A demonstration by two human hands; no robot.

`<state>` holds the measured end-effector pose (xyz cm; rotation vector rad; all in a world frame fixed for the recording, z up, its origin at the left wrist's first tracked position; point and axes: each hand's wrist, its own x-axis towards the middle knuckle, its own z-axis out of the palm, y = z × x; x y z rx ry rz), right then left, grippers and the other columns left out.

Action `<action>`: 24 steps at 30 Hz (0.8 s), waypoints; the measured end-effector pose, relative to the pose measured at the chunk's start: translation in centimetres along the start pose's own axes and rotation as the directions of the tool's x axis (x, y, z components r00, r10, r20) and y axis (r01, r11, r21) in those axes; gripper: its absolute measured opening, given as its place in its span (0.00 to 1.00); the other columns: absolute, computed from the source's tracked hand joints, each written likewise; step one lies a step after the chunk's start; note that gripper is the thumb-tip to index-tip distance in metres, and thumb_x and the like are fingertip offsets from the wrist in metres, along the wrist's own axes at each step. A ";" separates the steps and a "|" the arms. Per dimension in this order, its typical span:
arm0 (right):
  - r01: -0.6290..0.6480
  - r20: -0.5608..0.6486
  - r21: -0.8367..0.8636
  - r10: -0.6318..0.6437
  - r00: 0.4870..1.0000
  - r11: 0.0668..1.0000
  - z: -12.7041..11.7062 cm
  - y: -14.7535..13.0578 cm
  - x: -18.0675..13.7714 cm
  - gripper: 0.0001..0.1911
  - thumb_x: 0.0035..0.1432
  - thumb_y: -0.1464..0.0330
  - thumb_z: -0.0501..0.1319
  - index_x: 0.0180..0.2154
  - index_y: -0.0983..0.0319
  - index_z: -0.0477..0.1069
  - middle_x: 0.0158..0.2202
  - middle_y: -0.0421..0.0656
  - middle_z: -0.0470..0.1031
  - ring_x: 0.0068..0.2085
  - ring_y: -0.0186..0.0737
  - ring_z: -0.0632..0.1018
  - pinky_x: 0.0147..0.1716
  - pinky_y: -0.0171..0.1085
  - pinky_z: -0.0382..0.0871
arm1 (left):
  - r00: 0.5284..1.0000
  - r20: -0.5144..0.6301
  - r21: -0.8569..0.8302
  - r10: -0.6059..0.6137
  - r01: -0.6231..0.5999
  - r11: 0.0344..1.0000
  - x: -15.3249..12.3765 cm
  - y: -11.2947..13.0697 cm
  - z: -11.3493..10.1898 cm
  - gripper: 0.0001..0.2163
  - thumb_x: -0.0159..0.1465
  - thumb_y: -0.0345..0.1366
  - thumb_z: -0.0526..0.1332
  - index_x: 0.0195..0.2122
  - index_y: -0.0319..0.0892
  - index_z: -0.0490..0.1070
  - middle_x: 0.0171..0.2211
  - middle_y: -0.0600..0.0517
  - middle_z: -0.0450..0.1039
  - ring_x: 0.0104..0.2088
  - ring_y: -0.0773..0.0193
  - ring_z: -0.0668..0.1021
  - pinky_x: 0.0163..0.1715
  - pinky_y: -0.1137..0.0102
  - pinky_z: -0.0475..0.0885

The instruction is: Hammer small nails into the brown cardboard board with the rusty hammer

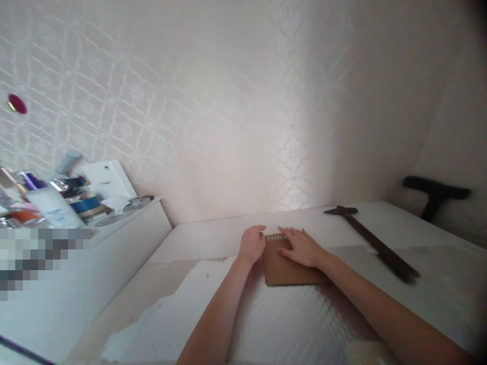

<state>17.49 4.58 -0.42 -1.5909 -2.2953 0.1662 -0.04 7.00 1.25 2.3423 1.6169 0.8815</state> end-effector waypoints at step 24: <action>0.123 -0.096 0.171 -0.107 0.990 0.978 0.5 1.3 -0.2 0.30 0.56 0.58 0.53 0.59 0.62 0.56 0.56 0.51 0.65 0.55 0.49 0.66 0.54 0.49 0.58 | 0.979 0.170 0.096 0.114 -0.131 0.987 -1.1 0.7 -0.9 0.13 0.61 0.30 0.52 0.42 0.43 0.74 0.40 0.52 0.77 0.41 0.64 0.76 0.45 0.71 0.68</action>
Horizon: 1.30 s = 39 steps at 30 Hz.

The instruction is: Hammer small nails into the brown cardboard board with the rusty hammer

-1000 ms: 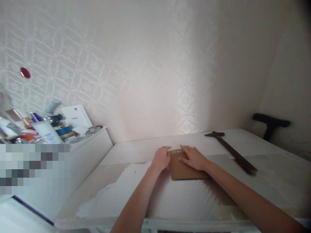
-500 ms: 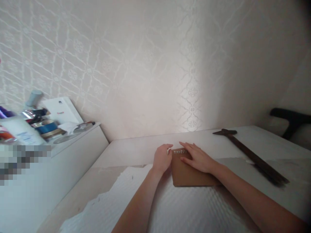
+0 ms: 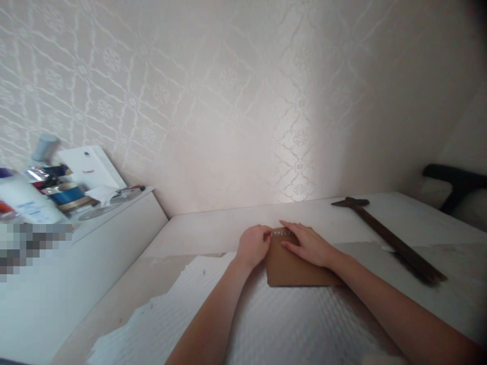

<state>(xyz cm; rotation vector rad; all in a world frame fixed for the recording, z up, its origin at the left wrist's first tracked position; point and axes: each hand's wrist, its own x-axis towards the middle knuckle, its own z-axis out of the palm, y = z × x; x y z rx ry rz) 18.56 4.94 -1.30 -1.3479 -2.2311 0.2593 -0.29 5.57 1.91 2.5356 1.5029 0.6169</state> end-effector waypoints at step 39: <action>0.038 -0.003 -0.003 -0.038 0.999 0.999 -0.2 -0.7 -0.3 0.30 0.56 0.60 0.54 0.58 0.64 0.58 0.54 0.52 0.67 0.53 0.48 0.69 0.52 0.47 0.61 | 1.000 -0.006 0.017 -0.017 0.017 1.000 -0.1 -0.3 -0.1 0.09 0.60 0.32 0.55 0.37 0.44 0.75 0.37 0.52 0.77 0.38 0.63 0.76 0.42 0.70 0.68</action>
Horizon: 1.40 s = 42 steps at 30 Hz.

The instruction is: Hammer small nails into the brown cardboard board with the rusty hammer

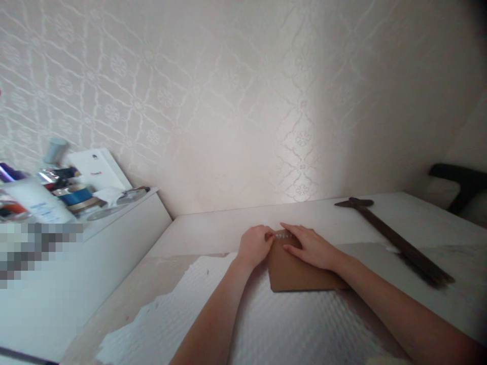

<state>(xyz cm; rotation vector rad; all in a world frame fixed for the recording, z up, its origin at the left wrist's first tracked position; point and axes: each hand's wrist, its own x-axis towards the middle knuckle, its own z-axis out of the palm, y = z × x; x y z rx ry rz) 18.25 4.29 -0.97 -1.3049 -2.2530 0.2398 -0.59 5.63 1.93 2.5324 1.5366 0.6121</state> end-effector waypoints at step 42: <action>-0.008 0.006 0.009 0.008 1.000 1.000 0.0 0.1 0.0 0.29 0.57 0.59 0.53 0.58 0.64 0.58 0.54 0.52 0.67 0.54 0.48 0.68 0.53 0.48 0.60 | 0.999 -0.043 0.010 0.025 -0.025 1.000 -0.1 0.2 0.3 0.10 0.62 0.30 0.52 0.35 0.43 0.73 0.34 0.51 0.75 0.36 0.64 0.75 0.40 0.70 0.68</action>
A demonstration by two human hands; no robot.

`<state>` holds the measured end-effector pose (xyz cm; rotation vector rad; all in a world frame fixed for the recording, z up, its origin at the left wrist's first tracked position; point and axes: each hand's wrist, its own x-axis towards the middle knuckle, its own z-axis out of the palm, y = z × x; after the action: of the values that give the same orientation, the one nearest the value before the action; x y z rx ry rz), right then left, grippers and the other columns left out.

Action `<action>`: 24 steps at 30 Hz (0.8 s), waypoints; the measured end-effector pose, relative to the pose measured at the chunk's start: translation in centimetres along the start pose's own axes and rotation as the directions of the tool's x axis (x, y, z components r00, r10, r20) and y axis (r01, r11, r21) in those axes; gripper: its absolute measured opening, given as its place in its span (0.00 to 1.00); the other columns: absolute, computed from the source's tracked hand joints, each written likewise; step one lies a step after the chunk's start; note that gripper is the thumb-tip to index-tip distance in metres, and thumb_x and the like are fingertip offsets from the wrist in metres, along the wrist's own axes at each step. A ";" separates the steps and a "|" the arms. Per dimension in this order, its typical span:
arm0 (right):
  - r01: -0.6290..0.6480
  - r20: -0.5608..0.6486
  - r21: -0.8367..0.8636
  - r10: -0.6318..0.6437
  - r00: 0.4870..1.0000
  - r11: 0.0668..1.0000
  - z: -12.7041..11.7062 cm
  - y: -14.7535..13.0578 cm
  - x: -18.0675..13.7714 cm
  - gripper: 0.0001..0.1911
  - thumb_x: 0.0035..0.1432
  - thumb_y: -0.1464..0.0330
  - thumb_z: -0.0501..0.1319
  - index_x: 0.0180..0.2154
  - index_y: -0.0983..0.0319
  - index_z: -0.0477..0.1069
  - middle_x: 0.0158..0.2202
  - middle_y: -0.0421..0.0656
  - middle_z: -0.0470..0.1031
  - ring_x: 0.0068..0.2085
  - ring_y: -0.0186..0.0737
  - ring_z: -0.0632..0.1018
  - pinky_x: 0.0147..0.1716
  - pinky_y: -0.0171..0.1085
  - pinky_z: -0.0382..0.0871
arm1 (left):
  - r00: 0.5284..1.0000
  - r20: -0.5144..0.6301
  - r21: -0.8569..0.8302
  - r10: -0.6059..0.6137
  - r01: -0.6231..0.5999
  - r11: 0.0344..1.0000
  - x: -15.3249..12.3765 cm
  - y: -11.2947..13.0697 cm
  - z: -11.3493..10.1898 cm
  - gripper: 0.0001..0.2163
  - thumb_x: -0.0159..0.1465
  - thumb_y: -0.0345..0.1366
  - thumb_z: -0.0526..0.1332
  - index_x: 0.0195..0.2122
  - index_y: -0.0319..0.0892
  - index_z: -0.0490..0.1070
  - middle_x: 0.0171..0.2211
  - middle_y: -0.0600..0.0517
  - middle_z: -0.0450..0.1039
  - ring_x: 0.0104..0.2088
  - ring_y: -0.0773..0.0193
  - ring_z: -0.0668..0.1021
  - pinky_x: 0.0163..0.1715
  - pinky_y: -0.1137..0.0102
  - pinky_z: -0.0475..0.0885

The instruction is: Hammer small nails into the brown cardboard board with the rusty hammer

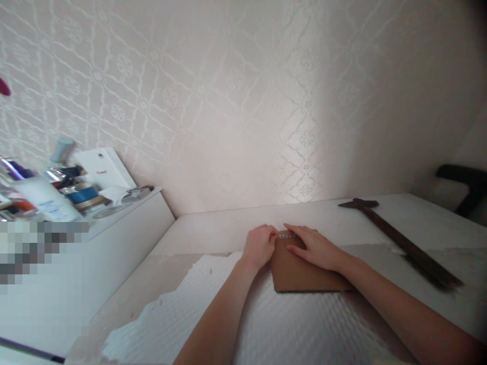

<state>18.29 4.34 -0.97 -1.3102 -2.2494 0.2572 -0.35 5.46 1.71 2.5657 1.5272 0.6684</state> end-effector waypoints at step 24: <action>0.012 0.013 0.023 -0.013 1.000 1.000 0.3 0.3 0.1 0.29 0.57 0.59 0.53 0.58 0.63 0.58 0.54 0.52 0.68 0.53 0.48 0.69 0.52 0.48 0.60 | 0.869 -0.220 -0.051 -0.442 0.443 0.895 0.4 -4.9 -1.4 0.09 0.61 0.30 0.54 0.38 0.42 0.73 0.39 0.50 0.75 0.36 0.66 0.77 0.42 0.70 0.68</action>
<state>18.35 4.60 -1.31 -1.2857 -2.2581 0.2870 -4.76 8.00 1.69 2.0657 2.0889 0.9130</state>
